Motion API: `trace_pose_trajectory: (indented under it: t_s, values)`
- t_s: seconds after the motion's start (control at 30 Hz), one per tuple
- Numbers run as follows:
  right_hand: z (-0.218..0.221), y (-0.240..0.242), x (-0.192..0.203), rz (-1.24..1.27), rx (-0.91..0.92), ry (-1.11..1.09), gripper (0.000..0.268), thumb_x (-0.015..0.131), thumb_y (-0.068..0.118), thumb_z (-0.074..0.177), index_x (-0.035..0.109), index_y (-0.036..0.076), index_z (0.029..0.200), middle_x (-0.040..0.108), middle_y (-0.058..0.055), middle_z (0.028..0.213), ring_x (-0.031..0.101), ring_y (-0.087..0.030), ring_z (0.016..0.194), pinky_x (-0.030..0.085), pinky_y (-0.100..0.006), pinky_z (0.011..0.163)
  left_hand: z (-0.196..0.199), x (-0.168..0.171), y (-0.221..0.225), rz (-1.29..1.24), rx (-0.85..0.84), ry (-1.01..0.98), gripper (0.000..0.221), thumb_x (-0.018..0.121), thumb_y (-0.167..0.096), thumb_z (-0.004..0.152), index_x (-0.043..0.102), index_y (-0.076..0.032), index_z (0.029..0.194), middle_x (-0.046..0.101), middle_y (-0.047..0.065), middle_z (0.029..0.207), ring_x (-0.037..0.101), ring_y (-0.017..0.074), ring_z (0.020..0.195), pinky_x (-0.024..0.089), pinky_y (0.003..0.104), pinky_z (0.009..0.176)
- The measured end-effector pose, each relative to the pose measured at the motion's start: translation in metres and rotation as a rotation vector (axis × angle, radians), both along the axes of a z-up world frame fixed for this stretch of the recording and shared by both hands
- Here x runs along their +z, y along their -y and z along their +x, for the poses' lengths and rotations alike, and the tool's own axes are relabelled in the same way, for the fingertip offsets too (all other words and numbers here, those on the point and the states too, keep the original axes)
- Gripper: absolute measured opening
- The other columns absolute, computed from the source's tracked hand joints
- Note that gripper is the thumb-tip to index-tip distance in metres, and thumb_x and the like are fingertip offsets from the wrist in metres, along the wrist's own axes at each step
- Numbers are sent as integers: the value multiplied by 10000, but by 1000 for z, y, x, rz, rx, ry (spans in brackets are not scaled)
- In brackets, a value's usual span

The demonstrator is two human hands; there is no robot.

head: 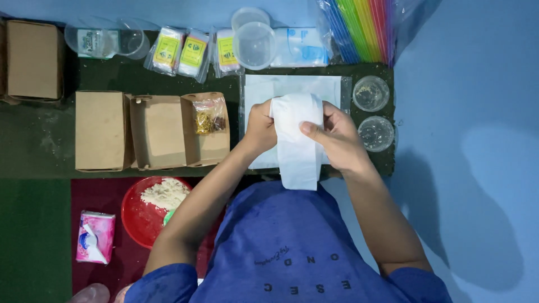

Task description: Wrapping a rice ball in paper and portioning rice into a cup using a spoon

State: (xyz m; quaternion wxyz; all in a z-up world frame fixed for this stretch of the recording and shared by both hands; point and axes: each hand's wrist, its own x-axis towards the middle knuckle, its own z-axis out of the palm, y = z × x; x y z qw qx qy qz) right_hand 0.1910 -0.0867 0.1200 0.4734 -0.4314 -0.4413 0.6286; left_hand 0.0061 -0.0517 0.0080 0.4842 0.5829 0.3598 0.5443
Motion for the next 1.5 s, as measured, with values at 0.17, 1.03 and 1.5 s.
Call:
trace_pose_trajectory:
  t_s: [0.17,1.03,1.5]
  values:
    - [4,-3,-11,-7,-5,-15,389,848,148,870,606,38,1155,688,-76,913,734,-173,795,608,-274,630,-5,34,14,-11,-85,6,124,746,-44,921,701,-3,1029,765,169,891,744,266,875,582,424,783]
    - [1,-10,-36,-135,13,33,262,734,185,1007,651,4,1177,651,-29,1011,729,-192,930,632,-326,637,9,54,22,-585,-17,216,233,772,-270,938,695,-50,931,738,106,757,720,146,672,605,283,588]
    - [-8,-20,-15,-147,-45,108,189,819,160,948,680,37,906,656,-31,705,693,-110,632,561,-203,541,-12,72,24,-463,-158,112,722,961,-153,741,492,-49,1281,687,172,978,647,245,954,600,400,785]
